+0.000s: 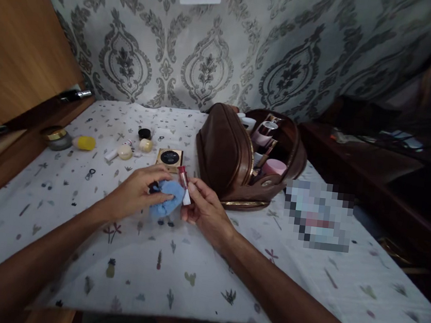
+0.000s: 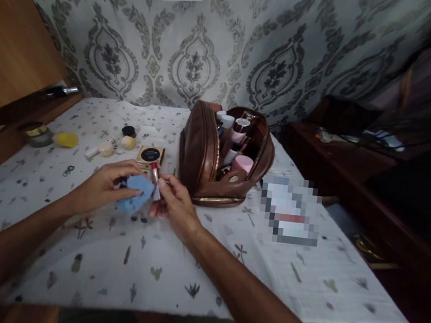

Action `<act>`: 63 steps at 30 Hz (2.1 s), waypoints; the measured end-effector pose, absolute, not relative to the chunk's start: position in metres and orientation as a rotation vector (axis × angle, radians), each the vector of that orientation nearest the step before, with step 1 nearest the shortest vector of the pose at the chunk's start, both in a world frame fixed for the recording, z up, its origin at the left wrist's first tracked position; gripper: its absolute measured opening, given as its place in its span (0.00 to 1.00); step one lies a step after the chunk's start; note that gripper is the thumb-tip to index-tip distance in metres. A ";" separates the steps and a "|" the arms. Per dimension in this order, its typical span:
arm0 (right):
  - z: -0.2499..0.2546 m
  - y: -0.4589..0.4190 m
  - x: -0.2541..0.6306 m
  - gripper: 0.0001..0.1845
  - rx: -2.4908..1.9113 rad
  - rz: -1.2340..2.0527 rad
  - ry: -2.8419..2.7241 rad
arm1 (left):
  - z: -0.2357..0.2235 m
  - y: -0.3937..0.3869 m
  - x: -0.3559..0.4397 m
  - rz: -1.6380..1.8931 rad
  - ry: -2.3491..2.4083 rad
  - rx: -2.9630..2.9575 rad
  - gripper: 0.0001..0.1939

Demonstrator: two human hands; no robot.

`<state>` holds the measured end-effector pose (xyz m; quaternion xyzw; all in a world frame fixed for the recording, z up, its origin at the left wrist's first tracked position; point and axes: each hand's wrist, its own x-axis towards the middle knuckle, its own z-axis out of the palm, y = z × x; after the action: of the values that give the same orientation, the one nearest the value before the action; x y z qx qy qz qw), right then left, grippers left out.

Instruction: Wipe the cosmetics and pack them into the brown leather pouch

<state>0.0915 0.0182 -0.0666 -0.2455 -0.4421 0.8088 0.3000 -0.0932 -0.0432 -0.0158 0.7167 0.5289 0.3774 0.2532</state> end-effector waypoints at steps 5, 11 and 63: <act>-0.067 0.017 0.091 0.26 -0.623 2.145 -1.284 | -0.019 -0.037 -0.108 1.360 1.648 1.716 0.12; -0.064 0.013 0.094 0.27 -0.632 2.197 -1.332 | -0.018 -0.033 -0.117 1.257 1.422 1.898 0.12; 0.069 0.104 0.243 0.05 -0.870 0.390 -2.241 | 0.012 -0.016 -0.017 0.405 1.869 3.205 0.38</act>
<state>0.2428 0.1043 0.0691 -0.3351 -0.8635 0.1501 0.3458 -0.0166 -0.0156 0.0116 0.8216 0.4791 0.1038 -0.2911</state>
